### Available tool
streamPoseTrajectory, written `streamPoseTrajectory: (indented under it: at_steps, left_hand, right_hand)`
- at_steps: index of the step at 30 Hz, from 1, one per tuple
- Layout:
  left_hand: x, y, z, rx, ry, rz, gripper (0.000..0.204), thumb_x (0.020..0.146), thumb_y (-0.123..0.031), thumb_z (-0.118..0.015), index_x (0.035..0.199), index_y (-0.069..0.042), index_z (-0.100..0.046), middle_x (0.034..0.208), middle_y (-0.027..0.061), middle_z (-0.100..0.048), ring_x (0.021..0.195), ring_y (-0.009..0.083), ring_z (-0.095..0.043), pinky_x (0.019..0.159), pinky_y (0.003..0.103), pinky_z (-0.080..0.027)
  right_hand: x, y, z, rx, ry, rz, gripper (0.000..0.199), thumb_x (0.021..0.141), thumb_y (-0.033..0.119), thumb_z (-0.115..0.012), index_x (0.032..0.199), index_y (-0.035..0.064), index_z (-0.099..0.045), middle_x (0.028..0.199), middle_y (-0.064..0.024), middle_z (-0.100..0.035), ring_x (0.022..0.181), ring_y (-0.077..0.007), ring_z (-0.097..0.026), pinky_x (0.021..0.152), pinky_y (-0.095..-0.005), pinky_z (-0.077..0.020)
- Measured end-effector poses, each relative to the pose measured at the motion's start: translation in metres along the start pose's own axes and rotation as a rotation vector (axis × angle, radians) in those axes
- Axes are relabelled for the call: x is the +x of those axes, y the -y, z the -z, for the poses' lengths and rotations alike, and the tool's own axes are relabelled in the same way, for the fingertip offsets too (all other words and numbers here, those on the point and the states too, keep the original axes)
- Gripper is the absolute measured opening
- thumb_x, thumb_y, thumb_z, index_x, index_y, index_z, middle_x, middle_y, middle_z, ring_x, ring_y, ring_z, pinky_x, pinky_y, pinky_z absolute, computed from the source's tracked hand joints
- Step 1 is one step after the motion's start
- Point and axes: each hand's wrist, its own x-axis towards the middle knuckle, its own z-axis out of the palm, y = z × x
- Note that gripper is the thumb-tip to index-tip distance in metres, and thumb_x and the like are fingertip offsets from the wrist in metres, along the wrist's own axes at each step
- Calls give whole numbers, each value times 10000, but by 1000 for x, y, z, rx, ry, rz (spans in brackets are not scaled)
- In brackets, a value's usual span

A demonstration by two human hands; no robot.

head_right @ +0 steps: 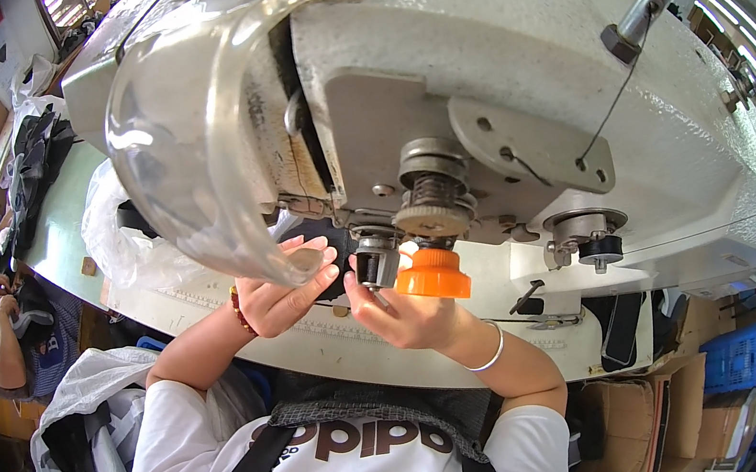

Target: Sewing and assembling pieces of a shoe upper using an industrial sewing machine.

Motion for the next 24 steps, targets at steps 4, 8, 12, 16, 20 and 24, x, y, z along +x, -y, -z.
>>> streamPoseTrajectory:
  at_steps: [4, 8, 12, 16, 20, 24]
  left_hand:
    - [7, -2, 3, 18, 15, -11, 246, 810, -85, -699, 1035, 3, -747, 1079, 140, -749, 1047, 272, -731, 901, 392, -622]
    - [15, -4, 7, 25, 71, -7, 193, 814, -81, -695, 984, 1, -733, 1063, 135, -739, 1043, 270, -731, 895, 389, -630]
    - [14, -1, 9, -30, 107, 22, 164, 798, -66, -701, 945, 6, -717, 1041, 126, -722, 1022, 260, -733, 884, 385, -640]
    - [30, 1, 19, -78, 146, 22, 176, 779, -56, -711, 942, 12, -708, 1049, 129, -712, 1004, 253, -731, 873, 368, -643]
    - [42, 4, 30, -87, 191, -11, 181, 779, -59, -716, 941, 18, -694, 1037, 124, -699, 981, 237, -724, 856, 333, -645]
    - [47, 12, 33, -155, 203, -3, 160, 789, -44, -714, 936, 15, -693, 1006, 109, -695, 963, 227, -720, 833, 317, -648]
  right_hand:
    - [-2, -2, -1, -19, -17, 11, 188, 689, 7, -741, 855, 82, -693, 969, -92, -736, 731, -178, -679, 692, -292, -529]
    - [0, -3, 4, -36, 33, 32, 192, 697, 26, -753, 861, 102, -689, 968, -52, -743, 738, -165, -687, 698, -289, -531]
    - [6, -6, 13, -182, 137, 76, 180, 725, 26, -762, 862, 112, -681, 978, -12, -755, 817, -176, -732, 724, -305, -554]
    - [-5, -10, 10, -38, 136, 20, 182, 742, 5, -780, 859, 102, -679, 963, -23, -762, 888, -209, -755, 773, -344, -592]
    - [-5, -9, 8, 2, 114, 10, 163, 772, -24, -787, 823, 57, -656, 960, -80, -759, 899, -245, -759, 789, -390, -622]
    - [-1, -4, 5, 13, 83, 0, 154, 781, -66, -747, 812, 48, -648, 953, -109, -756, 895, -276, -754, 762, -390, -619]
